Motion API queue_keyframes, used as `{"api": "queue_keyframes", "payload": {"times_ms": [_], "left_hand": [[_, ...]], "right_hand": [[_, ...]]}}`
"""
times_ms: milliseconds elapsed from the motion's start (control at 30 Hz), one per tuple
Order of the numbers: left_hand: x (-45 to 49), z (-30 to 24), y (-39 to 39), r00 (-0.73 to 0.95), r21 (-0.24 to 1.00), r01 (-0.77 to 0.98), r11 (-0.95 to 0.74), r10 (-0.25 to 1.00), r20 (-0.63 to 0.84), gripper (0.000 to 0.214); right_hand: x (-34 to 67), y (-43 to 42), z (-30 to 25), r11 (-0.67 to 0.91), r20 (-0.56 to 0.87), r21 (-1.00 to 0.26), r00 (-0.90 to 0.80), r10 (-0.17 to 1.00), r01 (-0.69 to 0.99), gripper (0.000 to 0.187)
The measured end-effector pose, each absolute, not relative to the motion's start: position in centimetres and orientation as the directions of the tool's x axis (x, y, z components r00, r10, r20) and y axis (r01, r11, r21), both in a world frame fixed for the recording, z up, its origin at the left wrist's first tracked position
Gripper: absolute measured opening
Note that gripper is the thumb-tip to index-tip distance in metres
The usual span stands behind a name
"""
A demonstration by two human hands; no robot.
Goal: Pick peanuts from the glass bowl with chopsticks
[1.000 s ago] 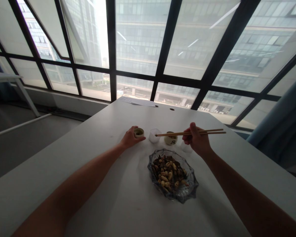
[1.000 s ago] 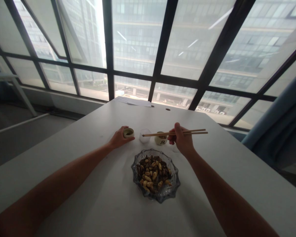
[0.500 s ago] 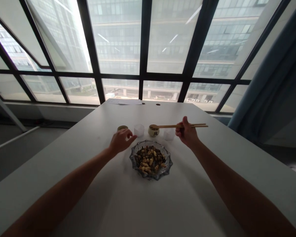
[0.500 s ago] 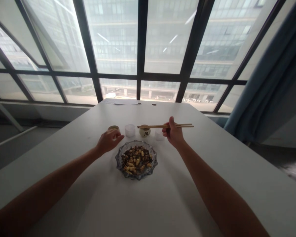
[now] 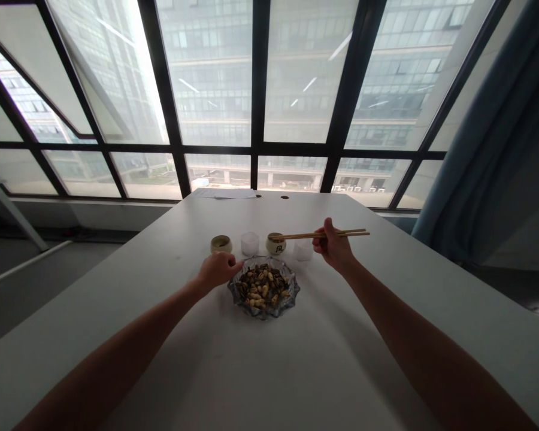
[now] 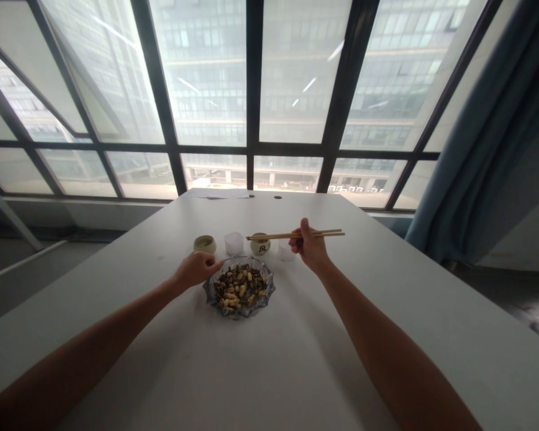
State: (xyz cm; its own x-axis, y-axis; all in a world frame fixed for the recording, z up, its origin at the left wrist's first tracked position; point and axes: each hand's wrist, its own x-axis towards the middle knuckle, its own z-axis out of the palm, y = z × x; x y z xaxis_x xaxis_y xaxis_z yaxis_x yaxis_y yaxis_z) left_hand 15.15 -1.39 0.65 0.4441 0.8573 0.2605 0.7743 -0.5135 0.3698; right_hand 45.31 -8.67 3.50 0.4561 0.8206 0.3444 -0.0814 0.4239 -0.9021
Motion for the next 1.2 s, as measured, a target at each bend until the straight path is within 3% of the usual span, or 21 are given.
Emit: {"api": "queue_keyframes", "payload": {"times_ms": [333,500,567,667,833,933,1100,1200], "left_hand": [[15.0,0.4,-0.8,0.334,0.362,0.810,-0.462,0.870,0.363,0.025],[14.1,0.3,1.7,0.286,0.366,0.679,-0.637,0.689,0.666,0.023],[13.8,-0.4,3.5,0.279,0.384,0.614,-0.690,0.645,0.712,0.039],[13.6,-2.0,5.9,0.266,0.488,0.560,-0.670,0.703,0.660,0.065],[13.5,-4.4,7.6,0.226,0.658,0.466,-0.591,0.799,0.558,0.083],[13.3,-5.2,7.7,0.245,0.710,0.449,-0.543,0.839,0.486,0.085],[13.1,-5.3,7.4,0.239,0.725,0.453,-0.519,0.854,0.462,0.081],[13.2,-5.3,7.3,0.242,0.723,0.439,-0.534,0.845,0.477,0.078]], "right_hand": [[44.7,-7.9,2.1,0.396,0.278,-0.910,0.526,0.804,-0.125,0.062],[43.9,-9.1,2.7,0.441,0.427,-0.894,0.463,0.777,0.085,0.059],[43.5,-9.8,3.0,0.463,0.508,-0.861,0.416,0.754,0.212,0.055],[43.0,-10.6,3.2,0.484,0.566,-0.824,0.390,0.726,0.294,0.051],[40.8,-10.6,3.6,0.485,0.546,-0.837,0.426,0.721,0.252,0.053],[38.1,-9.1,4.0,0.491,0.553,-0.833,0.390,0.736,0.254,0.053],[33.4,-4.6,4.1,0.549,0.641,-0.746,0.183,0.746,0.376,0.049],[32.0,-2.5,3.8,0.501,0.577,-0.738,0.036,0.816,0.452,0.050]]}}
